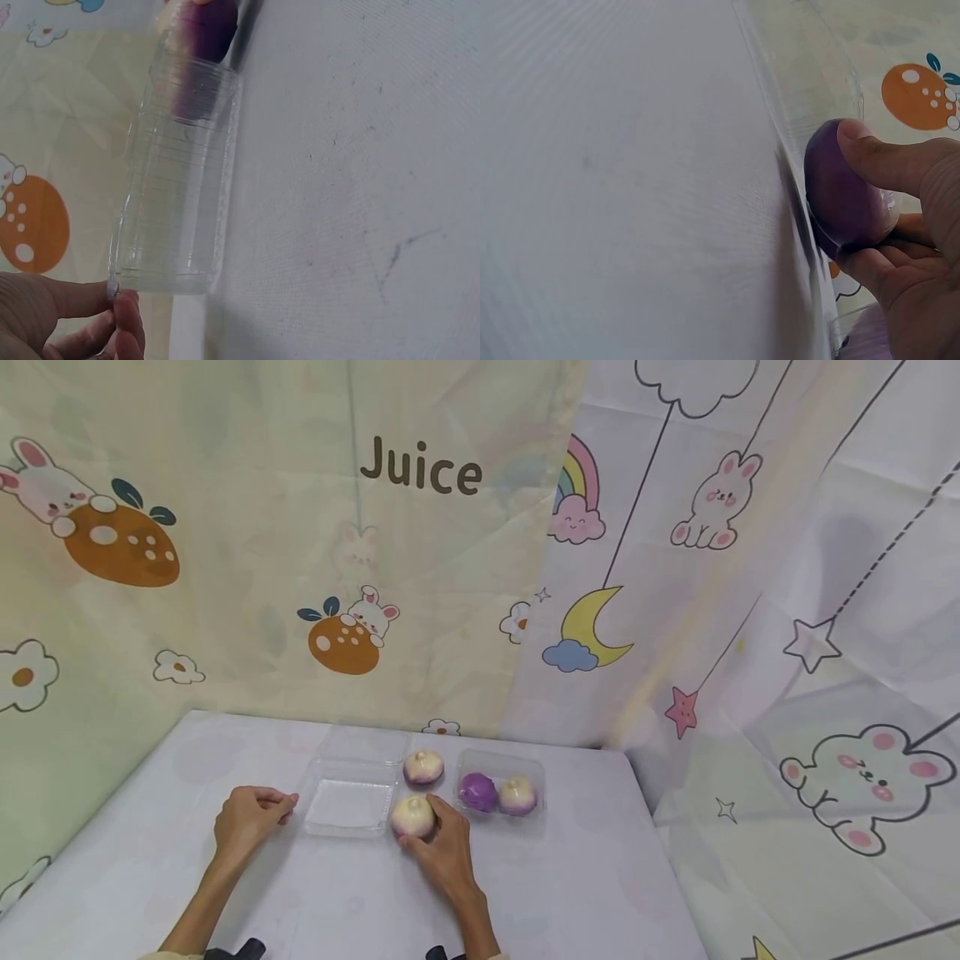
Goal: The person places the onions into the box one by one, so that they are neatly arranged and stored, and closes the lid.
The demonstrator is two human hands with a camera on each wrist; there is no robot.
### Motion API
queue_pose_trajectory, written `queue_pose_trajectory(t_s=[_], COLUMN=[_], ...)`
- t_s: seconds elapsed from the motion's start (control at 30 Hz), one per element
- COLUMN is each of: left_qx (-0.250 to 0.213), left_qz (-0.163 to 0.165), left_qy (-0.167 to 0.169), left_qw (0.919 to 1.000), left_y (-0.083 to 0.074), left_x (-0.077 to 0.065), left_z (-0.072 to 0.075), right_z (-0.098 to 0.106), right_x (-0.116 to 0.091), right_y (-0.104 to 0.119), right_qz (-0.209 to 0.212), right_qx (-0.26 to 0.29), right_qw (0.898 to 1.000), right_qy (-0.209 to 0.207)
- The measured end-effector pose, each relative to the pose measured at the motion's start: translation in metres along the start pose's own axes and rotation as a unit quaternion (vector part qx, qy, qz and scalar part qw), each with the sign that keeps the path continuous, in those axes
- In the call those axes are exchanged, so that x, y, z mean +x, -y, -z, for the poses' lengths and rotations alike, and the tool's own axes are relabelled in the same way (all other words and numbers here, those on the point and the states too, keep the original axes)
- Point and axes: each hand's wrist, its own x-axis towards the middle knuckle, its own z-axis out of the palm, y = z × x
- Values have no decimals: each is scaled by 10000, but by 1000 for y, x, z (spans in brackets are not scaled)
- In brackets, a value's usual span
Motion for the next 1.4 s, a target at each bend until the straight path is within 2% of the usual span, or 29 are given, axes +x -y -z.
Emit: queue_pose_trajectory(t_s=[0.57,0.9,1.4], left_qx=[52,50,31], left_qz=[34,26,14], left_qy=[0,0,1], left_qw=[10000,10000,10000], left_y=[1,0,1], left_x=[0,0,1], left_z=[1,0,0], right_z=[8,13,19], right_x=[0,-1,2], right_y=[5,7,9], right_qz=[145,80,419], right_qx=[34,-17,-103], right_qw=[9999,9999,9991], right_qy=[53,87,14])
